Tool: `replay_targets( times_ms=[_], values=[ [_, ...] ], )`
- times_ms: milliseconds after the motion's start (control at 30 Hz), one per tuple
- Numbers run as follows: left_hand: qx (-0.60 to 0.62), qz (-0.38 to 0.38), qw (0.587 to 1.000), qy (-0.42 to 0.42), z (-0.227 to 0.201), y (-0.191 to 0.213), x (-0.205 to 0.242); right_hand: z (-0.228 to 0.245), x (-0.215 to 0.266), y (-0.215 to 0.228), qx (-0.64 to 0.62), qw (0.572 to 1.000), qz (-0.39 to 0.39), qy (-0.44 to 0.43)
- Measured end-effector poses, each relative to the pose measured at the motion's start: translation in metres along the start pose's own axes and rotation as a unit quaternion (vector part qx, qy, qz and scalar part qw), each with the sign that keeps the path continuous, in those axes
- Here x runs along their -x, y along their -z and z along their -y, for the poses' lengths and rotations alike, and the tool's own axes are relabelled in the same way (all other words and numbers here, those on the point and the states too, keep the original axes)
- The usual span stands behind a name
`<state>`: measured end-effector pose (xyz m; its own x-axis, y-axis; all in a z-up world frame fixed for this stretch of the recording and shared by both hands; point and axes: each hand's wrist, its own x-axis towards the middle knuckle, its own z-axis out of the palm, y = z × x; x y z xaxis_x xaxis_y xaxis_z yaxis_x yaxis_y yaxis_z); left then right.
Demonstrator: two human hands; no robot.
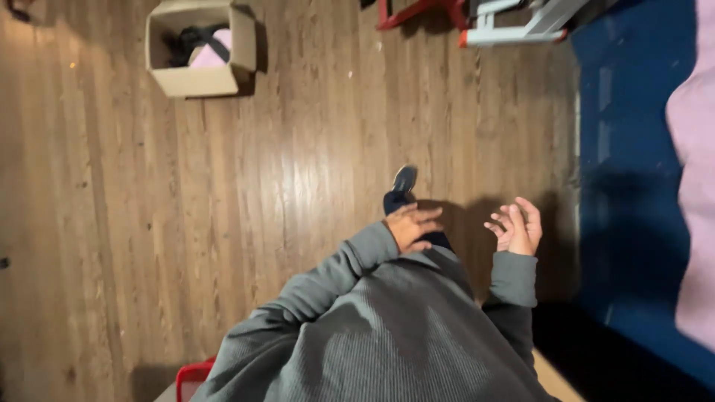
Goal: Organizing, rolling, and sorting several sheets of pink material in a workshop.
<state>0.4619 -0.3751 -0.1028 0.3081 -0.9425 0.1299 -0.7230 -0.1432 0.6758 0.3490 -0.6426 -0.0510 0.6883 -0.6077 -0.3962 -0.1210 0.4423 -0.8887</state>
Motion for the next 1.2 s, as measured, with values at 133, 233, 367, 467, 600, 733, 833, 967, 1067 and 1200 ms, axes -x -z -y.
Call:
replay_targets(
  times_ms=[133, 233, 367, 467, 600, 733, 833, 967, 1067, 1200],
  values=[
    [0.001, 0.104, 0.994, -0.014, 0.065, 0.052, -0.095, 0.055, -0.124, -0.058, 0.012, 1.000, 0.013, 0.013],
    [-0.049, 0.043, 0.998, 0.010, 0.116, 0.111, -0.152, 0.099, -0.208, -0.109, 0.035, 0.997, 0.072, 0.013],
    [0.055, -0.029, 0.993, 0.103, 0.165, 0.221, -0.213, 0.147, -0.299, -0.184, 0.067, 0.990, 0.114, 0.040],
    [0.088, -0.036, 0.986, 0.139, 0.219, 0.249, -0.244, 0.167, -0.356, -0.226, 0.089, 0.988, 0.116, 0.042],
    [0.058, -0.048, 0.995, 0.072, 0.310, 0.250, -0.285, 0.175, -0.443, -0.279, 0.101, 0.988, 0.110, 0.040],
    [0.074, 0.035, 0.993, 0.080, 0.382, 0.294, -0.329, 0.172, -0.539, -0.315, 0.088, 0.990, 0.102, 0.037],
    [0.077, 0.027, 0.993, 0.089, 0.424, 0.342, -0.358, 0.172, -0.604, -0.347, 0.086, 0.991, 0.091, 0.041],
    [0.053, -0.067, 0.987, 0.138, 0.458, 0.402, -0.380, 0.176, -0.696, -0.414, 0.257, 0.942, 0.135, 0.169],
    [0.074, -0.122, 0.973, 0.181, 0.479, 0.433, -0.382, 0.192, -0.760, -0.498, 0.477, 0.776, 0.210, 0.355],
    [0.110, -0.111, 0.938, 0.310, 0.486, 0.448, -0.375, 0.162, -0.872, -0.540, 0.659, 0.459, 0.310, 0.508]
  ],
)
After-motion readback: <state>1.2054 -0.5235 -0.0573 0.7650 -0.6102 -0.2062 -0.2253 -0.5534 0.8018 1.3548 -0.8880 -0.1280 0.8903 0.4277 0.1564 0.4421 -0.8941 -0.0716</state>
